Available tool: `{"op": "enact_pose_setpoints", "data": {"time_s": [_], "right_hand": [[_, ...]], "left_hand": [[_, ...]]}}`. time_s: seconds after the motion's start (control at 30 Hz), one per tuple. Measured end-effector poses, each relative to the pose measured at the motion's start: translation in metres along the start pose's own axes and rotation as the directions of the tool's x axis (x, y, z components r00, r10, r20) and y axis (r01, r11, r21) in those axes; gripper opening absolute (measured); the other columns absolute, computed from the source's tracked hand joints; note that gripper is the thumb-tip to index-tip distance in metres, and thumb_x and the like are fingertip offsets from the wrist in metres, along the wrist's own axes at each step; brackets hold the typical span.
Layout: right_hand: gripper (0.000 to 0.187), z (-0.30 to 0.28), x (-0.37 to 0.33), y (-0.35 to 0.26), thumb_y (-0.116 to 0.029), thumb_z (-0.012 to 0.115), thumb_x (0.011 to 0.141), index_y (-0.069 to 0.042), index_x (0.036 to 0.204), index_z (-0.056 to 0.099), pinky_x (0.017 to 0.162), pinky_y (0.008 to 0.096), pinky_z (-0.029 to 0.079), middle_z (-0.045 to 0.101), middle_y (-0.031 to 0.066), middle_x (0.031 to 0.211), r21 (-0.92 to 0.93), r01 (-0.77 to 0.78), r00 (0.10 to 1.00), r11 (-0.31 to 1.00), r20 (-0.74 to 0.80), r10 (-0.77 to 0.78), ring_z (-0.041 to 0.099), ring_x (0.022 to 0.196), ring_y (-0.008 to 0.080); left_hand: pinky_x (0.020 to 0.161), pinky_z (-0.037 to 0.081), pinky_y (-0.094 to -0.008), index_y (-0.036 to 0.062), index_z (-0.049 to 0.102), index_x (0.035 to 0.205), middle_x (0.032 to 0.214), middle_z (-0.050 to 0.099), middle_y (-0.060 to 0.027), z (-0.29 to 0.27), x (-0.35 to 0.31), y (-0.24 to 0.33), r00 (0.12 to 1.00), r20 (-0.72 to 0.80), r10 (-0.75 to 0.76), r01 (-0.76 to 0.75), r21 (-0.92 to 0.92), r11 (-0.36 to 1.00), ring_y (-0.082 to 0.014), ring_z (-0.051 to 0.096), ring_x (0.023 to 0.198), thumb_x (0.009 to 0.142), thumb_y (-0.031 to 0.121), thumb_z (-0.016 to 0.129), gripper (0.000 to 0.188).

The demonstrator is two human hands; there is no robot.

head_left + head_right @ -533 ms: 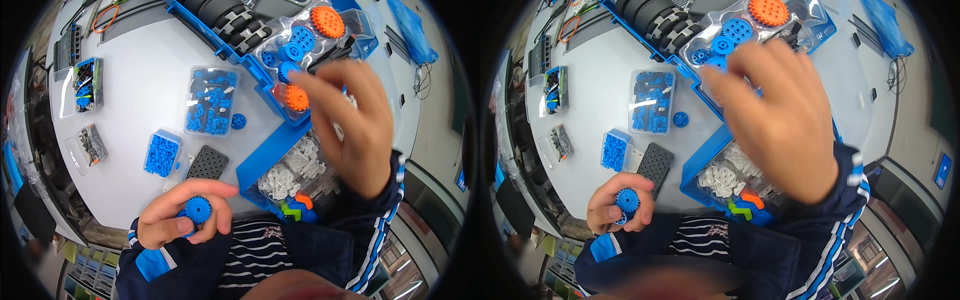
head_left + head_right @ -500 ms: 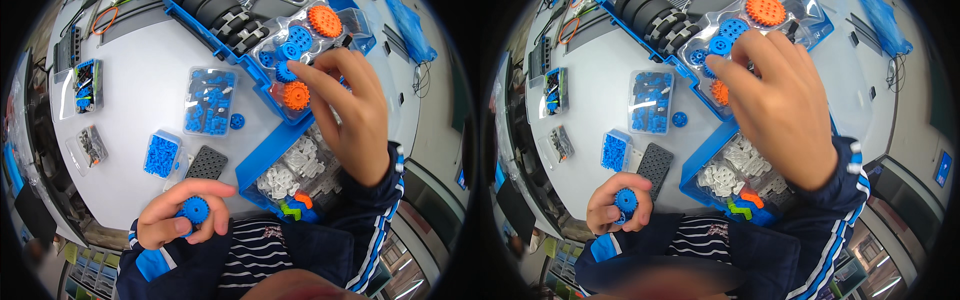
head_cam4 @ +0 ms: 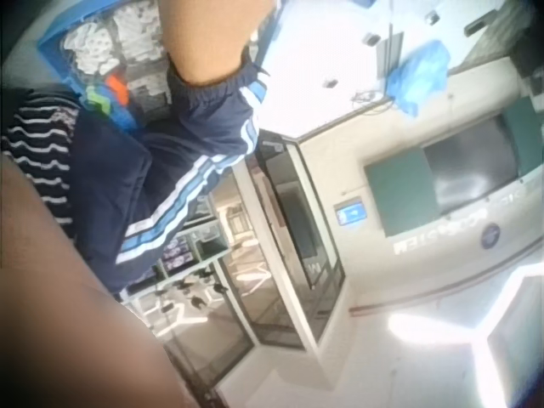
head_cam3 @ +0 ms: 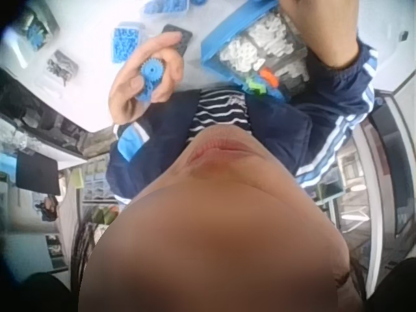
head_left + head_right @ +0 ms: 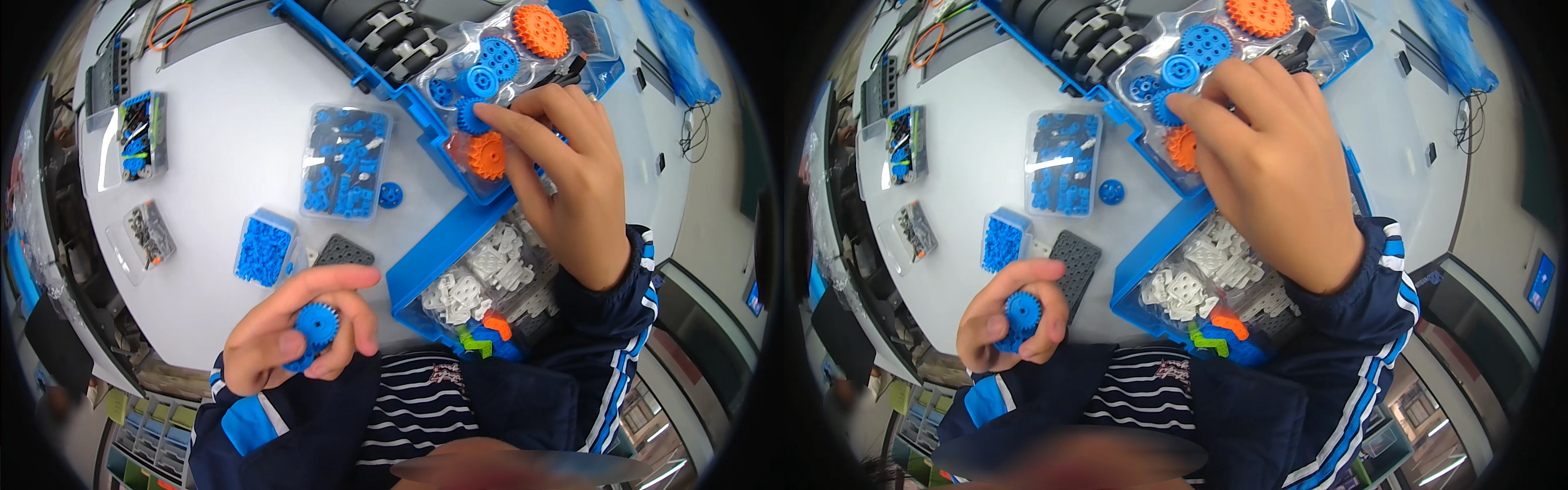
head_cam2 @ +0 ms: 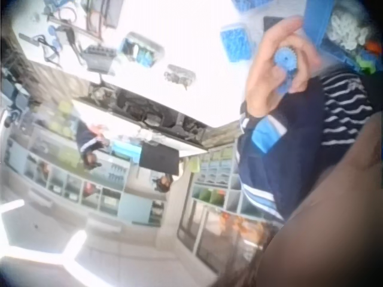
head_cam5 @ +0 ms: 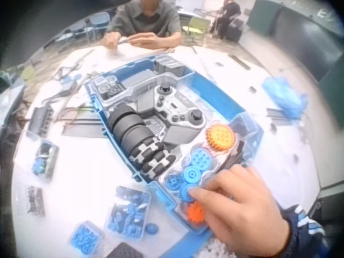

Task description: The person uses a blue plastic tool to press a small blue gear onto a shaft, then repeatedly picks up, compares, and places back orange and blue gears from a compartmentalized kit. The person also handles a gray wheel and other small components while organizing parts in the kit.

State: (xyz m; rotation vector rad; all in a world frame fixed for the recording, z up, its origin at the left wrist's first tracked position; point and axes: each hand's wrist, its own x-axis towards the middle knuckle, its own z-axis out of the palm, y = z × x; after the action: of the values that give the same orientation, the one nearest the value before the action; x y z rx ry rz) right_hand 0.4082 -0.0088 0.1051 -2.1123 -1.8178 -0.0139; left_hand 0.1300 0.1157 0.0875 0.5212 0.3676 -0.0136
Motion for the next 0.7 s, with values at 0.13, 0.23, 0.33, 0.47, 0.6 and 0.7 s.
{"op": "enact_pose_setpoints", "data": {"time_s": [0.13, 0.23, 0.33, 0.47, 0.6, 0.7], "right_hand": [[0.035, -0.015, -0.002, -0.014, 0.011, 0.075, 0.076, -0.004, 0.107, 0.078, 0.075, 0.0317, 0.050, 0.067, 0.0098, 0.096, -0.003, 0.091, 0.993, 0.996, -0.069, -0.091, 0.064, 0.086, 0.0230], [0.034, -0.027, -0.007, -0.039, 0.010, 0.077, 0.072, 0.002, 0.105, 0.077, 0.072, 0.0319, 0.050, 0.068, 0.0132, 0.093, 0.152, 0.165, 0.985, 0.974, -0.080, -0.155, 0.065, 0.084, 0.0233], [0.037, -0.036, -0.010, -0.066, 0.003, 0.082, 0.065, 0.003, 0.102, 0.077, 0.071, 0.0342, 0.050, 0.068, 0.0141, 0.091, 0.313, 0.215, 0.972, 0.925, 0.024, -0.234, 0.064, 0.084, 0.0255], [0.044, -0.026, -0.011, -0.086, -0.007, 0.087, 0.062, -0.003, 0.105, 0.077, 0.073, 0.0358, 0.050, 0.068, 0.0103, 0.096, 0.385, 0.264, 0.951, 0.884, 0.049, -0.305, 0.063, 0.088, 0.0267], [0.046, -0.012, -0.016, -0.097, -0.012, 0.089, 0.061, -0.006, 0.105, 0.075, 0.077, 0.0382, 0.048, 0.067, 0.0071, 0.098, 0.396, 0.256, 0.954, 0.882, 0.045, -0.297, 0.062, 0.091, 0.0279], [0.044, -0.002, -0.018, -0.103, -0.012, 0.088, 0.062, -0.007, 0.104, 0.075, 0.079, 0.0396, 0.047, 0.066, 0.0055, 0.098, 0.356, 0.260, 0.953, 0.898, 0.056, -0.298, 0.061, 0.094, 0.0280]], "left_hand": [[0.050, 0.036, -0.0227, -0.0136, 0.036, 0.148, 0.099, 0.063, -0.0245, 0.004, 0.001, -0.006, 0.999, -0.047, 0.026, -0.028, -0.032, 0.999, -0.0072, 0.044, 0.056, 0.104, 0.032, 0.046, 0.064], [0.045, 0.034, -0.0202, -0.0127, 0.036, 0.149, 0.098, 0.064, -0.0226, 0.005, 0.004, -0.017, 0.992, -0.118, 0.049, -0.055, -0.045, 0.998, -0.0050, 0.041, 0.052, 0.110, 0.029, 0.036, 0.058], [0.046, 0.034, -0.0193, -0.0120, 0.039, 0.148, 0.105, 0.066, -0.0242, 0.009, 0.007, -0.020, 0.988, -0.123, 0.095, -0.093, 0.021, 0.995, -0.0045, 0.038, 0.050, 0.113, 0.036, 0.030, 0.060], [0.071, 0.049, -0.0247, -0.0096, 0.040, 0.149, 0.126, 0.064, -0.0241, 0.015, 0.009, -0.017, 0.991, -0.120, 0.052, -0.068, -0.128, 0.989, -0.0143, 0.063, 0.085, 0.113, 0.047, 0.023, 0.069], [0.099, 0.052, -0.0341, -0.0074, 0.039, 0.150, 0.134, 0.061, -0.0186, 0.014, 0.011, -0.023, 0.996, -0.071, 0.059, -0.075, -0.260, 0.963, -0.0225, 0.062, 0.122, 0.112, 0.051, 0.024, 0.072], [0.101, 0.052, -0.0342, -0.0066, 0.039, 0.150, 0.135, 0.060, -0.0165, 0.008, 0.009, -0.028, 0.996, -0.022, 0.090, -0.092, -0.274, 0.957, -0.0217, 0.062, 0.121, 0.112, 0.051, 0.026, 0.070]]}}
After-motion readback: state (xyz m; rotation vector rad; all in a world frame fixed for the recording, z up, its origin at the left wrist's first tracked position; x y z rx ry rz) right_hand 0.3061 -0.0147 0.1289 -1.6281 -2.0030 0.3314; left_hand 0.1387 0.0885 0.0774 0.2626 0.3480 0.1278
